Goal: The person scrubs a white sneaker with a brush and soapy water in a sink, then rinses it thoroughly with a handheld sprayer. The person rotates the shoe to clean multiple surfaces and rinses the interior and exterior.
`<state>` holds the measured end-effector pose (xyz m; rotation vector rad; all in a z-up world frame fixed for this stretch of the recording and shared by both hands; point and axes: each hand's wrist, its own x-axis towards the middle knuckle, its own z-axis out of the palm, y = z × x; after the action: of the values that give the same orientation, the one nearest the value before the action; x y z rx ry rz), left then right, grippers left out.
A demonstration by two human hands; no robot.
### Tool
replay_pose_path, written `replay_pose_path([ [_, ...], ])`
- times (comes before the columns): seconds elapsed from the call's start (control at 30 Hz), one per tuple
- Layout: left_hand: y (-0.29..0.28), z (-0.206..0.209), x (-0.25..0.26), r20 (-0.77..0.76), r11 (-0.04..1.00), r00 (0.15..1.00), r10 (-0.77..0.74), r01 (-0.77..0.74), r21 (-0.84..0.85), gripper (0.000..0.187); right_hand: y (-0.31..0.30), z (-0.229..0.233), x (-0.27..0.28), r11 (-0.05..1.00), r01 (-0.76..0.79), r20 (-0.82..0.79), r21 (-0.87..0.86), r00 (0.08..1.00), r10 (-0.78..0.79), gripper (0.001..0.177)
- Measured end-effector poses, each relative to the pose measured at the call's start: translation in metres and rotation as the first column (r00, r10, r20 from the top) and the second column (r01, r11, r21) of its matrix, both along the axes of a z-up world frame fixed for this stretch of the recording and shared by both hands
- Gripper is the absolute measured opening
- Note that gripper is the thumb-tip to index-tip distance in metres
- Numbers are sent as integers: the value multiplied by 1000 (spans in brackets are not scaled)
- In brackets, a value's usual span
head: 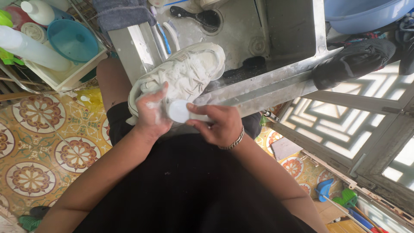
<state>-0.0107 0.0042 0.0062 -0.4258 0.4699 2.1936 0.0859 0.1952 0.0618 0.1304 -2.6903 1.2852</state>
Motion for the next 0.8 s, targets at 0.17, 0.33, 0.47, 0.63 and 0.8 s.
replay_pose_path([
  [0.17,2,-2,4,-99,998,994,39,-44,-48,52,7,-6,-5,966,233,39,112,970,-238,38],
  [0.33,1,0,0,-40,998,997,-61,61,0,55,1,8,-9,999,-26,13,30,1000,25,33],
  [0.47,3,-1,4,-91,998,996,-9,3,-66,55,6,11,-18,984,139,28,116,989,-143,33],
  [0.63,7,-9,-2,-6,996,996,-84,84,-9,58,4,-9,-3,999,-10,21,53,1000,9,36],
  [0.8,-4,-7,-7,-101,996,993,-58,51,-70,56,47,-35,5,895,361,-1,263,927,-374,34],
])
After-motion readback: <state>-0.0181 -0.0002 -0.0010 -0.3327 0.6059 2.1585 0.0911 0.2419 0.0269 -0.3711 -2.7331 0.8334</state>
